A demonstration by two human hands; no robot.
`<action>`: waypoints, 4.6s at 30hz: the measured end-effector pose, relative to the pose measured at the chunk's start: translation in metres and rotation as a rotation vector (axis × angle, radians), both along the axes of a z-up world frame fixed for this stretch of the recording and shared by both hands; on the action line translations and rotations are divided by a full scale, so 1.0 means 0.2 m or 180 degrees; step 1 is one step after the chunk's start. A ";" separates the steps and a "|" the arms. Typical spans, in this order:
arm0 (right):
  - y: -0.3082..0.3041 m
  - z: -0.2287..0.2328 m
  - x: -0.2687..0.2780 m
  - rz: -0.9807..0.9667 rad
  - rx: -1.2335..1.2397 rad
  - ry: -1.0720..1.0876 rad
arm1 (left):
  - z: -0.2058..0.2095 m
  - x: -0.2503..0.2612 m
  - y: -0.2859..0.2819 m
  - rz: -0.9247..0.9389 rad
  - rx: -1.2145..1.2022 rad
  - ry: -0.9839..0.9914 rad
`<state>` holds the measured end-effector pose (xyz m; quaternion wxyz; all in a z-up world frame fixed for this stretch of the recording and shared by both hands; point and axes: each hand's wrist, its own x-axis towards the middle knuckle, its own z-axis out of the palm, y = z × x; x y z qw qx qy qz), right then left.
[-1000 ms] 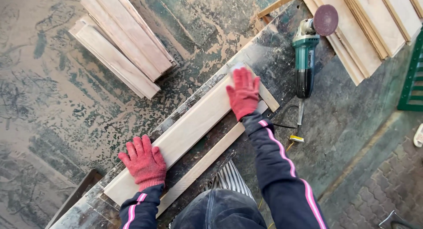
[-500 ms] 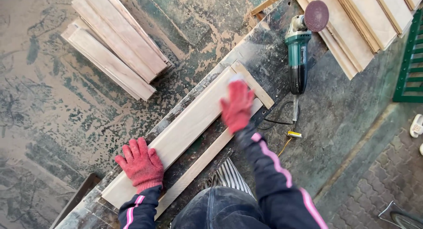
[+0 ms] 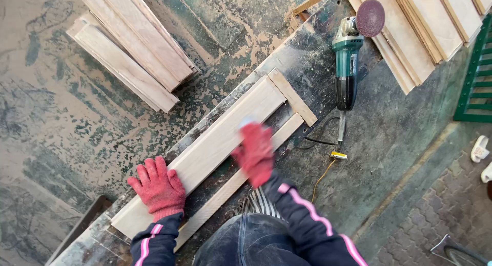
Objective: Sanding a wooden plank using an angle grinder with a sanding disc attachment and manual sanding with sandpaper.
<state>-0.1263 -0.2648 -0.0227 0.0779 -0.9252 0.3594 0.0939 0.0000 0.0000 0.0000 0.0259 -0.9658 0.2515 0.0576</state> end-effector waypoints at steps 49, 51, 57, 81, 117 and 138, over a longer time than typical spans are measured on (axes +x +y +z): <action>-0.71 -0.20 0.04 0.1069 0.0161 -0.1883 | 0.09 0.10 -0.80 -0.1029 -0.0858 -0.0330; -0.73 -0.17 0.01 0.1136 0.0387 -0.1813 | 0.07 0.09 -0.79 -0.0926 -0.0848 -0.0277; -0.82 -0.30 0.20 0.1313 -0.0063 -0.2354 | 0.05 0.09 -0.77 -0.1060 -0.1023 -0.0277; -0.71 -0.34 -0.09 0.1056 -0.0487 -0.2243 | 0.01 0.08 -0.74 -0.0983 -0.0932 -0.0152; 1.06 -0.16 0.10 0.2117 0.1058 -0.0609 | -0.05 -0.01 0.60 0.0060 -0.0890 -0.0913; -0.04 -0.17 0.24 0.0497 -0.0081 -0.0081 | 0.03 0.02 0.59 0.0008 -0.0628 -0.0903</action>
